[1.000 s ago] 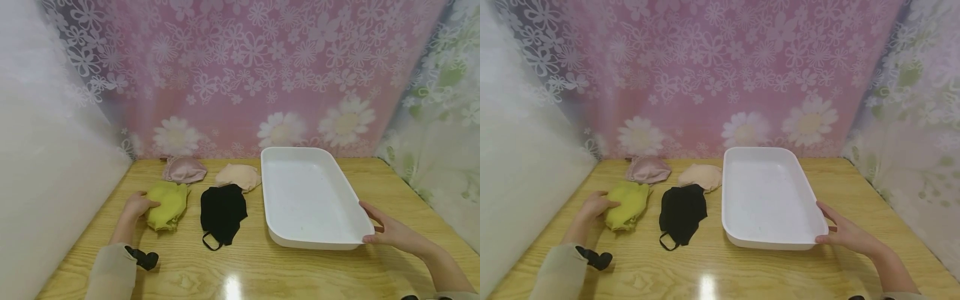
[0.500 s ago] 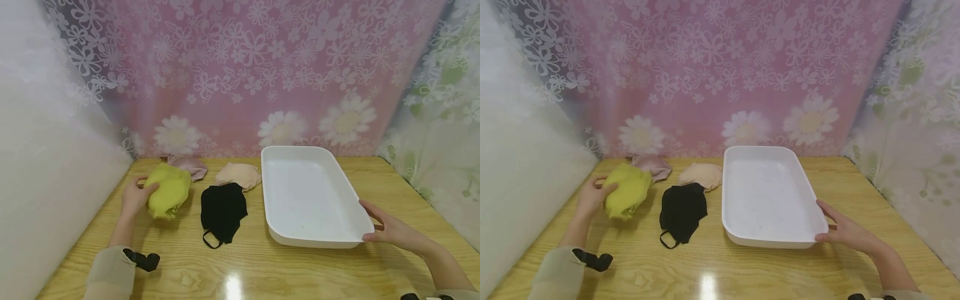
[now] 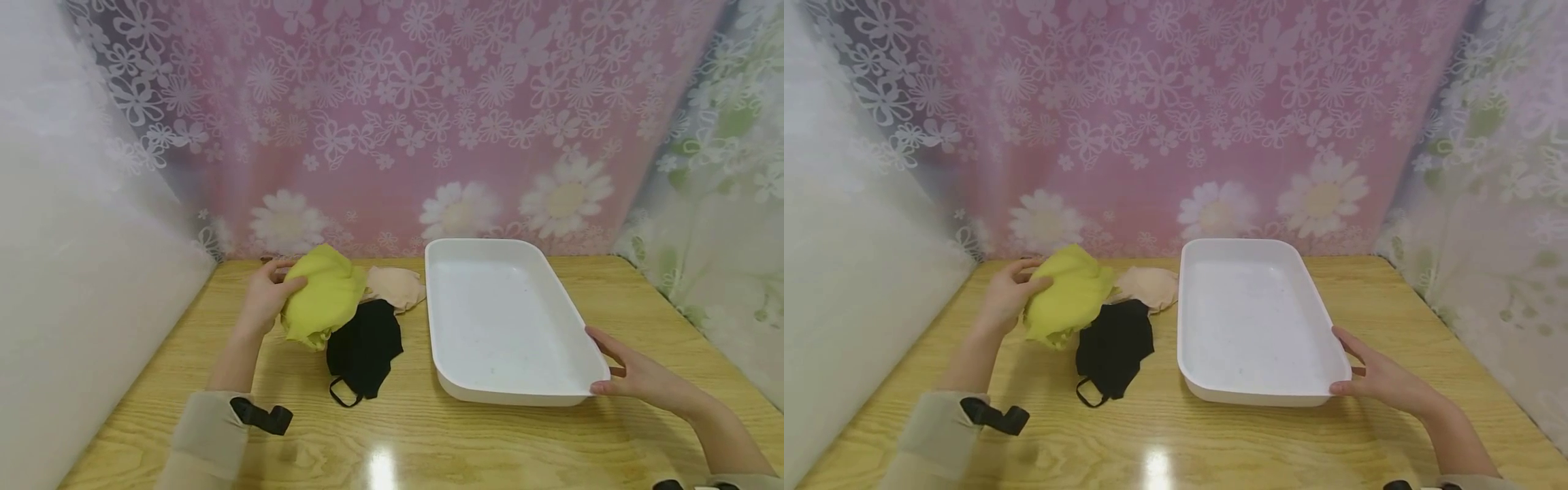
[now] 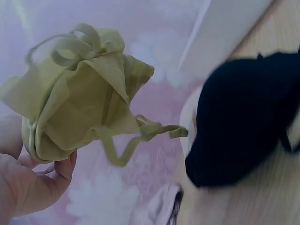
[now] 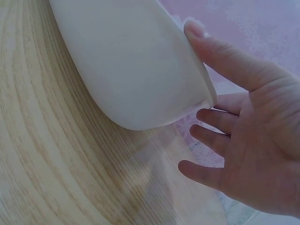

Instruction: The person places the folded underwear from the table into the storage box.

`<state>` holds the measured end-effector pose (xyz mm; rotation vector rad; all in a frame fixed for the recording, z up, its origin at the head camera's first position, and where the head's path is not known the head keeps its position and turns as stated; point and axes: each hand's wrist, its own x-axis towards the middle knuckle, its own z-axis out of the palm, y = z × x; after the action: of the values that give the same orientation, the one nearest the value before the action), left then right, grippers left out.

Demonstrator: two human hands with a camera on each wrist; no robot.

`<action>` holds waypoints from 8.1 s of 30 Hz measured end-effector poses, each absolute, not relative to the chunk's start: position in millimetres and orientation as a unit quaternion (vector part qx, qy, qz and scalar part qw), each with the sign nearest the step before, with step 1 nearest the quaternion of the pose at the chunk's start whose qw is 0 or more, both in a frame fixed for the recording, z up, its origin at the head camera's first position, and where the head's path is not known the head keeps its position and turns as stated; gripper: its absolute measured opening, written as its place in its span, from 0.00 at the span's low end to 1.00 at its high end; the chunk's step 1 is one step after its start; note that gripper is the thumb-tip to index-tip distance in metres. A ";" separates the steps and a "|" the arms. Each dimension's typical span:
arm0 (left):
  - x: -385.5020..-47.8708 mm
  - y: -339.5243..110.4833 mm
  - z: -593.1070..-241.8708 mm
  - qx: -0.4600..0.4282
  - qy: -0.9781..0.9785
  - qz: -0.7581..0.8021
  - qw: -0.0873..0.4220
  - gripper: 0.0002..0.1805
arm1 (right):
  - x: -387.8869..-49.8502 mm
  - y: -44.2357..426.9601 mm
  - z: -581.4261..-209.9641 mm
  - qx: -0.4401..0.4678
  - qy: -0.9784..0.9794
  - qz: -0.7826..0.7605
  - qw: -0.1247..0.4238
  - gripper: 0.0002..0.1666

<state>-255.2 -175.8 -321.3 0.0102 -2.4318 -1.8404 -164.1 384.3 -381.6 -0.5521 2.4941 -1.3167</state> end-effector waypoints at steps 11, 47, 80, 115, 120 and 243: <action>-273.7 -109.2 -305.4 -0.019 -0.731 -0.682 0.024 0.25 | -157.2 382.4 -377.9 -0.182 0.859 -0.459 0.135 0.52; -325.1 97.9 -341.2 0.078 -0.732 -0.676 0.033 0.21 | -145.4 375.1 -378.1 -0.174 0.873 -0.441 0.114 0.53; -328.7 114.7 -375.3 0.112 -0.768 -0.630 -0.018 0.30 | -143.8 376.5 -375.6 -0.175 0.875 -0.434 0.123 0.54; -330.0 13.8 -323.3 -0.029 -0.706 -0.704 -0.064 0.29 | -147.6 381.8 -371.3 -0.167 0.875 -0.432 0.138 0.53; -325.5 -17.7 -323.7 -0.030 -0.721 -0.690 -0.055 0.29 | -149.3 381.4 -371.0 -0.165 0.880 -0.424 0.138 0.54; -265.3 -129.6 -300.5 -0.097 -0.779 -0.620 0.005 0.27 | -145.4 375.8 -377.5 -0.166 0.873 -0.437 0.137 0.53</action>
<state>-265.3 -129.6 -300.5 -0.3042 -2.4385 -1.9420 -145.4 375.8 -377.5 -0.4817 2.5272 -1.2655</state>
